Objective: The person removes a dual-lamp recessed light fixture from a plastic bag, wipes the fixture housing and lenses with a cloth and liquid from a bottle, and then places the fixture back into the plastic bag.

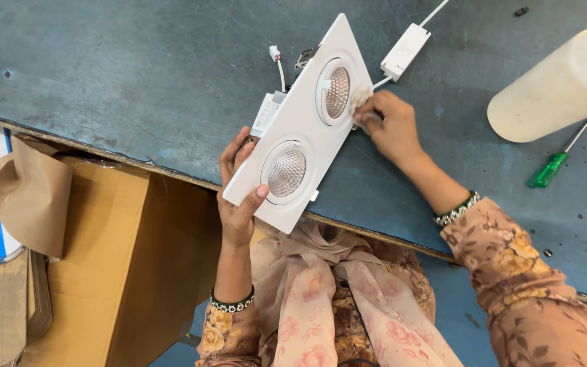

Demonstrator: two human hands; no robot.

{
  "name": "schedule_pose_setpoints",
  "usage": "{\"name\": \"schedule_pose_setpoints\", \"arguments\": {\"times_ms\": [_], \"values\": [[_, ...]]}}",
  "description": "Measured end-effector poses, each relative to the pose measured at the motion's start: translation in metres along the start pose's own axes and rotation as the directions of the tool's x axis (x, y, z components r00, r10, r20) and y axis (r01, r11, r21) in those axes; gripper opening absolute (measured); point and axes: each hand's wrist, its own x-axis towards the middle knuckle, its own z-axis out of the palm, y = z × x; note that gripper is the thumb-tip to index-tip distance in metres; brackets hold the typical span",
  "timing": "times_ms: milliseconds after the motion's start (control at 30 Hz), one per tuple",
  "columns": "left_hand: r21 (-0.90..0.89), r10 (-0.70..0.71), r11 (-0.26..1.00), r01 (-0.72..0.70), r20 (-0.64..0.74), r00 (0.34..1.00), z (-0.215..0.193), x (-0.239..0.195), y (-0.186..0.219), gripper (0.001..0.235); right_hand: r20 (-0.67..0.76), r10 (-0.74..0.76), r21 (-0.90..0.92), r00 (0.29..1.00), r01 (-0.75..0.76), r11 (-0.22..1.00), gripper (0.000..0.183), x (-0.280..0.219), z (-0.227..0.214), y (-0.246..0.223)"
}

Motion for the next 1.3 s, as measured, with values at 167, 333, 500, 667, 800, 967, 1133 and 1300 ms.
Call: {"name": "schedule_pose_setpoints", "arguments": {"times_ms": [167,333,500,667,800,967,1133,1300], "values": [[0.017,-0.005,1.000,0.005,0.011,1.000,0.000,0.000,0.002,0.066,0.012,-0.055,-0.018,0.998,0.055,0.998,0.014,-0.010,0.005,-0.021],[-0.004,-0.023,1.000,0.023,0.026,0.999,-0.002,0.002,0.004,0.067,0.029,-0.050,0.211,0.998,0.043,0.976,0.015,-0.020,0.030,-0.063],[-0.042,-0.029,0.999,0.030,0.030,0.999,-0.005,0.004,0.002,0.068,-0.007,-0.042,0.241,0.999,0.043,0.970,0.017,0.013,0.037,-0.103],[-0.034,-0.036,0.999,0.037,0.028,0.999,-0.005,0.003,0.003,0.069,-0.060,-0.256,0.214,0.965,0.263,0.941,0.018,0.030,0.041,-0.120],[-0.106,-0.026,0.994,0.032,0.051,0.998,-0.003,0.002,-0.001,0.071,-0.036,-0.299,0.118,0.954,0.301,0.946,0.019,-0.001,0.034,-0.101],[-0.025,-0.007,1.000,0.008,0.038,0.999,-0.002,0.001,-0.004,0.069,0.094,-0.180,0.065,0.979,0.175,0.983,0.018,-0.036,0.025,-0.081],[-0.025,0.022,0.999,-0.021,0.031,0.999,0.007,0.003,-0.001,0.071,0.143,-0.129,0.075,0.981,0.120,0.990,0.014,-0.064,0.031,-0.089],[0.204,0.067,0.977,-0.065,-0.004,0.998,0.015,0.001,0.004,0.069,0.197,-0.083,0.181,0.977,0.047,0.982,0.012,-0.094,0.048,-0.117]]}}
